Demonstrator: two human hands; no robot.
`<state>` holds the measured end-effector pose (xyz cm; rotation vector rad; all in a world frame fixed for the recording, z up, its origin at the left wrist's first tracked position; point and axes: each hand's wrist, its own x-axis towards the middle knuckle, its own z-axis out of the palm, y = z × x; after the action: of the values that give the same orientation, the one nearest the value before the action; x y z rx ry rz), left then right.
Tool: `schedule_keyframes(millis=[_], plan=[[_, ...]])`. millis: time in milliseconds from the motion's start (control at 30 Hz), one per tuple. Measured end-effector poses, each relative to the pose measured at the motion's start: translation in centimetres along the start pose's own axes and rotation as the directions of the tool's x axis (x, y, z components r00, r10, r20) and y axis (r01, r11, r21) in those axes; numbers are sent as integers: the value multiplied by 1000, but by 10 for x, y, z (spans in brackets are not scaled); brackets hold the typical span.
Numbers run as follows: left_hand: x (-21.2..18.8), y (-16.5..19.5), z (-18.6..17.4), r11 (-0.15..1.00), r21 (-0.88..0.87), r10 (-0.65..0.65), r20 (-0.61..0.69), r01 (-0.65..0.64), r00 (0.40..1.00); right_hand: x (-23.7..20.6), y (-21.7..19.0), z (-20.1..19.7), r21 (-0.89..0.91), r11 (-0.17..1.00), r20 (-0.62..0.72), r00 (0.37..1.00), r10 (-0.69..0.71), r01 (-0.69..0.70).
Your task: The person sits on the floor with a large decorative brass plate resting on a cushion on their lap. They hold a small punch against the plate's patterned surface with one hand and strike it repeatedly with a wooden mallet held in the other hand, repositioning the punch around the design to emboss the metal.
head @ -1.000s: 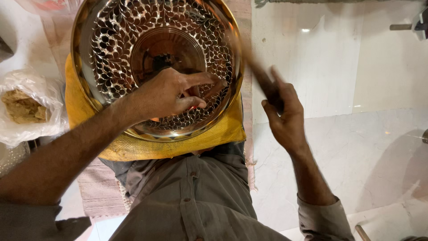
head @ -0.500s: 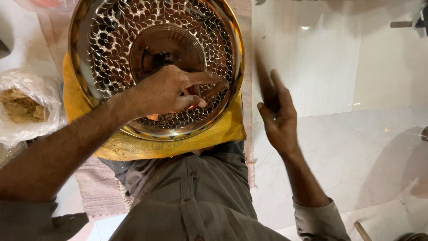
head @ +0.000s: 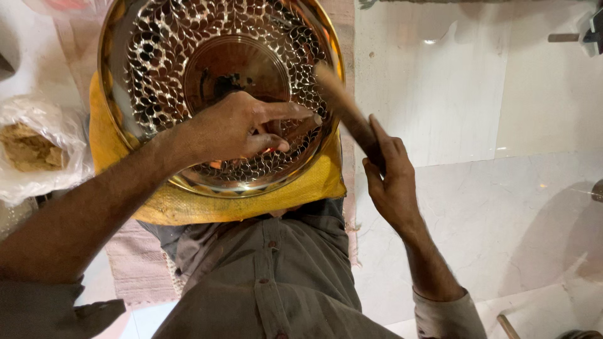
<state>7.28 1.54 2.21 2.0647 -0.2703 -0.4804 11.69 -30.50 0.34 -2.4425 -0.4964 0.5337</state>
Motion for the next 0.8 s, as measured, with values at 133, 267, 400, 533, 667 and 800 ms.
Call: schedule_keyframes(millis=[133, 267, 400, 533, 667, 800], plan=[[-13, 3, 10, 996, 53, 82, -204, -73, 975, 2, -9, -9, 271, 936, -99, 974, -206, 226], [-22, 2, 17, 1000, -28, -11, -301, 3, 954, 10, -22, -25, 135, 990, 37, 998, -46, 41], [-23, 0, 17, 1000, 8, -8, -319, 11, 948, 29, -33, -33, 330, 887, -19, 942, -336, 324], [-23, -2, 16, 999, 11, -33, -278, 37, 960, 40, -37, -36, 618, 767, 20, 971, -238, 175], [-20, -2, 16, 998, 58, -3, -249, 18, 968, 40, -35, -36, 103, 948, 60, 949, -310, 303], [-20, -2, 14, 997, 7, -71, -213, 74, 974, 38, -29, -29, 511, 838, 23, 972, -234, 190]])
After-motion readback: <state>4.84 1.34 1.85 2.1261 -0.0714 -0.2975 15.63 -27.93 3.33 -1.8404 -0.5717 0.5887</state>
